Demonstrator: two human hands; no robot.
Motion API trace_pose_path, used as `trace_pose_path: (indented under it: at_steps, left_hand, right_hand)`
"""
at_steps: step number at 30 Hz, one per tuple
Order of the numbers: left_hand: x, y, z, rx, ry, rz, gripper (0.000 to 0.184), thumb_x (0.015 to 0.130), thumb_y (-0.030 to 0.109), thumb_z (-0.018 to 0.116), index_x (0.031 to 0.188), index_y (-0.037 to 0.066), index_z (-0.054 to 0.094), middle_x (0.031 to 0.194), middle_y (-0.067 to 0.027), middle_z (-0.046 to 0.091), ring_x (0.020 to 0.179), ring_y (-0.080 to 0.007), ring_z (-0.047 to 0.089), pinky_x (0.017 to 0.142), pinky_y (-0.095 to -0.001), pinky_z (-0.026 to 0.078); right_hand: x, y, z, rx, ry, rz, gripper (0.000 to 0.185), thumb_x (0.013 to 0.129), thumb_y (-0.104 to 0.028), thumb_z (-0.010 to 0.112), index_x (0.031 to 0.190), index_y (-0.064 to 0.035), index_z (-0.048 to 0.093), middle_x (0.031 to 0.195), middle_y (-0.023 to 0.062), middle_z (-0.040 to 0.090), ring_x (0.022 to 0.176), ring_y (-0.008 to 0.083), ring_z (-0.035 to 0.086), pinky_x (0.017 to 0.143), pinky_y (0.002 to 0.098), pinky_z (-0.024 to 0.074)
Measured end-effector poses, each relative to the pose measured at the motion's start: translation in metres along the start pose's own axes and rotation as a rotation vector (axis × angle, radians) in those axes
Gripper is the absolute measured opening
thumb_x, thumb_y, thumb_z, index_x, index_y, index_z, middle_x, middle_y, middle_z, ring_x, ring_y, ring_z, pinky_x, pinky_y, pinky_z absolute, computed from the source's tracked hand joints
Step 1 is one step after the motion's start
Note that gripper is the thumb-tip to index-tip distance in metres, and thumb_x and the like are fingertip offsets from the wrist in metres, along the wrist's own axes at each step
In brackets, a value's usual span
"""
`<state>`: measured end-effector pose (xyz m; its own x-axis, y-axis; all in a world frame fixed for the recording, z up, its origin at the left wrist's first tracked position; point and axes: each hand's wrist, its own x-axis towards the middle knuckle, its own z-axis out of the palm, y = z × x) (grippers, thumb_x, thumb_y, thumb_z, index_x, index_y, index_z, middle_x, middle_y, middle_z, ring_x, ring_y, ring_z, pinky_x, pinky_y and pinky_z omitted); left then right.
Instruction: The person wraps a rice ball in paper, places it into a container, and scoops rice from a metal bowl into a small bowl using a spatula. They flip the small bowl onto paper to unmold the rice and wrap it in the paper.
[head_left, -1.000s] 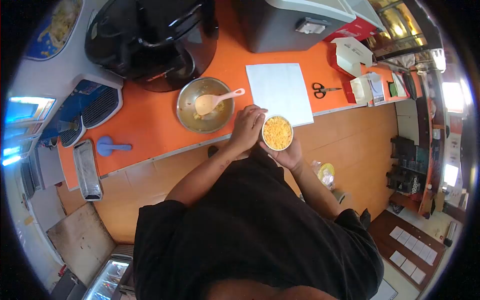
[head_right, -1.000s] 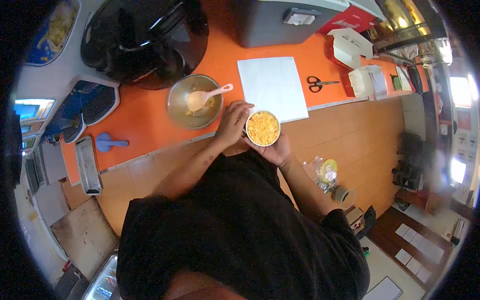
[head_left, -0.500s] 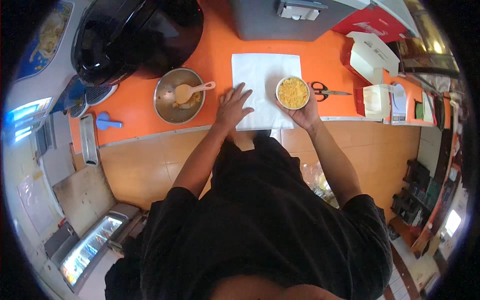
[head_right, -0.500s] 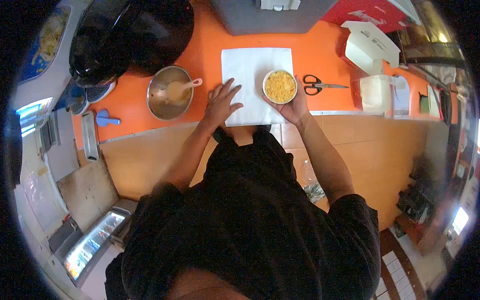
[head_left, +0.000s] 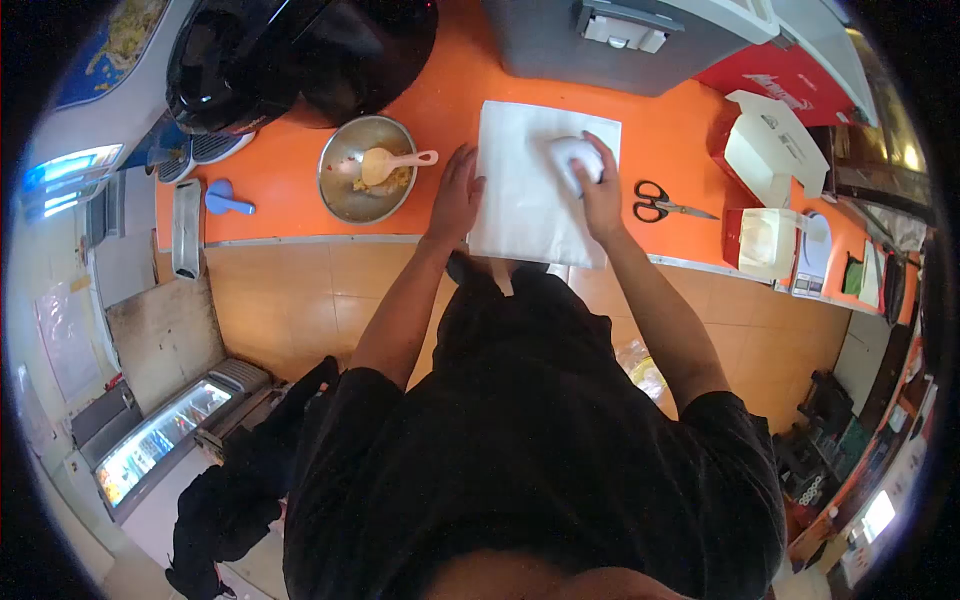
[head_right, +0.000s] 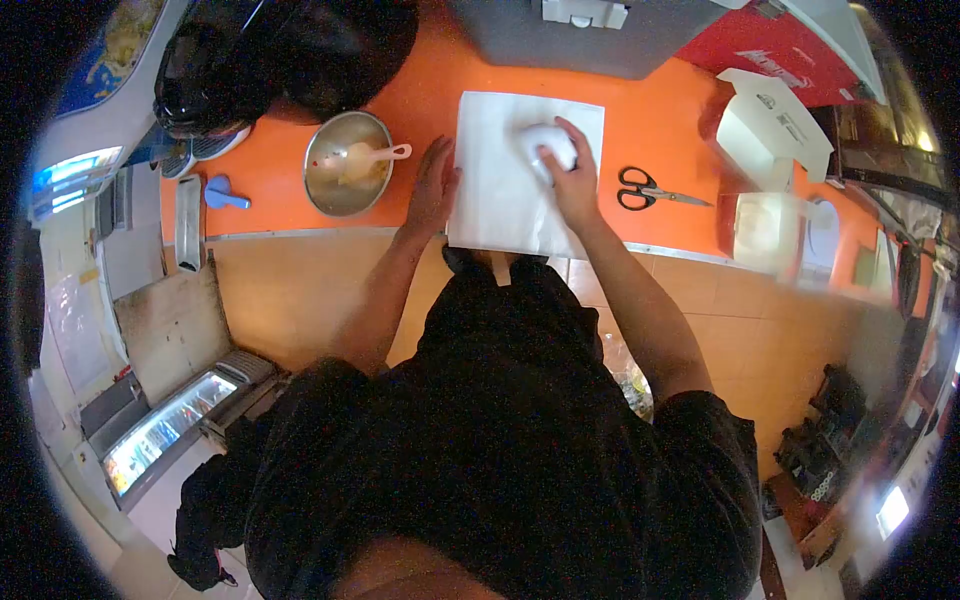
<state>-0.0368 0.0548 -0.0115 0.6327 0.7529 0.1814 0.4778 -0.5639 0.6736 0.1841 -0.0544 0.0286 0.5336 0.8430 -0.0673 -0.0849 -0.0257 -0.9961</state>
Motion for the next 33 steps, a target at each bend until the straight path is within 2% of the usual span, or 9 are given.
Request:
trace_pose_path:
  at_steps: [1,3,4,11,21,24,26,30,33]
  left_hand:
    - [-0.005,-0.001,-0.005,-0.019,0.023,-0.019,0.052,0.089,0.015,0.061,0.136,0.002,0.044,0.142,-0.0193,0.042,0.131,-0.0371,0.040,0.109,-0.0451,0.033]
    - [-0.015,-0.001,-0.011,-0.035,0.044,-0.040,0.051,0.089,0.015,0.062,0.135,0.000,0.044,0.141,-0.0213,0.042,0.132,-0.0375,0.039,0.110,-0.0447,0.032]
    - [-0.020,0.001,-0.014,-0.016,0.014,-0.050,0.052,0.089,0.017,0.062,0.135,-0.001,0.044,0.140,-0.0214,0.043,0.131,-0.0375,0.040,0.110,-0.0447,0.033]
    - [-0.033,-0.028,-0.033,0.110,0.027,-0.153,0.052,0.090,0.019,0.062,0.134,-0.004,0.044,0.139,-0.0221,0.045,0.130,-0.0388,0.041,0.109,-0.0454,0.034]
    - [-0.032,-0.047,-0.054,0.076,0.000,-0.196,0.043,0.091,0.017,0.060,0.130,-0.001,0.050,0.134,-0.0211,0.051,0.129,-0.0378,0.043,0.109,-0.0435,0.034]
    - [-0.033,-0.040,-0.054,0.098,0.023,-0.162,0.039,0.092,0.016,0.059,0.127,0.000,0.053,0.133,-0.0205,0.052,0.126,-0.0374,0.046,0.107,-0.0438,0.036]
    - [-0.037,-0.027,-0.056,0.049,0.031,-0.227,0.036,0.092,0.015,0.058,0.125,0.000,0.054,0.131,-0.0204,0.053,0.123,-0.0373,0.049,0.105,-0.0441,0.039]
    - [-0.054,-0.033,-0.056,0.049,0.037,-0.222,0.035,0.092,0.015,0.058,0.123,-0.001,0.054,0.129,-0.0204,0.054,0.120,-0.0380,0.051,0.104,-0.0439,0.040]
    - [-0.066,-0.036,-0.060,0.078,0.086,-0.177,0.036,0.096,0.020,0.055,0.126,0.001,0.053,0.129,-0.0192,0.056,0.119,-0.0332,0.054,0.099,-0.0423,0.044]
  right_hand:
    - [0.000,0.015,0.006,-0.214,-0.030,-0.139,0.063,0.080,-0.027,0.077,0.133,-0.0067,0.049,0.131,0.0134,0.051,0.115,0.0237,0.053,0.101,0.0354,0.0436]
    - [-0.002,0.028,0.010,-0.803,-0.222,-0.361,0.072,0.072,-0.032,0.081,0.133,-0.0093,0.050,0.133,0.0152,0.048,0.123,0.0295,0.047,0.104,0.0393,0.0404]
    - [-0.006,0.032,0.010,-0.821,-0.290,-0.336,0.075,0.068,-0.033,0.083,0.132,-0.0113,0.051,0.135,0.0159,0.046,0.129,0.0338,0.040,0.107,0.0417,0.0374]
    - [-0.009,0.031,0.009,-0.836,-0.280,-0.319,0.071,0.068,-0.032,0.082,0.130,-0.0115,0.052,0.135,0.0165,0.044,0.128,0.0346,0.040,0.108,0.0418,0.0371]
    - [-0.011,0.037,0.006,-0.875,-0.274,-0.320,0.069,0.067,-0.030,0.083,0.127,-0.0118,0.054,0.134,0.0157,0.044,0.126,0.0340,0.041,0.106,0.0419,0.0401]
    - [-0.011,0.037,0.009,-0.856,-0.254,-0.300,0.069,0.067,-0.030,0.083,0.127,-0.0127,0.054,0.133,0.0157,0.045,0.126,0.0341,0.042,0.105,0.0419,0.0410]
    - [-0.011,0.036,0.009,-0.842,-0.243,-0.290,0.069,0.067,-0.030,0.083,0.127,-0.0130,0.054,0.133,0.0158,0.045,0.126,0.0341,0.042,0.105,0.0421,0.0413]
    - [-0.013,0.034,0.009,-0.860,-0.246,-0.299,0.069,0.067,-0.030,0.083,0.127,-0.0127,0.054,0.133,0.0160,0.045,0.126,0.0340,0.042,0.105,0.0421,0.0412]
    - [-0.011,0.034,0.008,-0.860,-0.251,-0.301,0.070,0.067,-0.030,0.083,0.128,-0.0126,0.054,0.133,0.0165,0.045,0.125,0.0341,0.043,0.105,0.0421,0.0411]
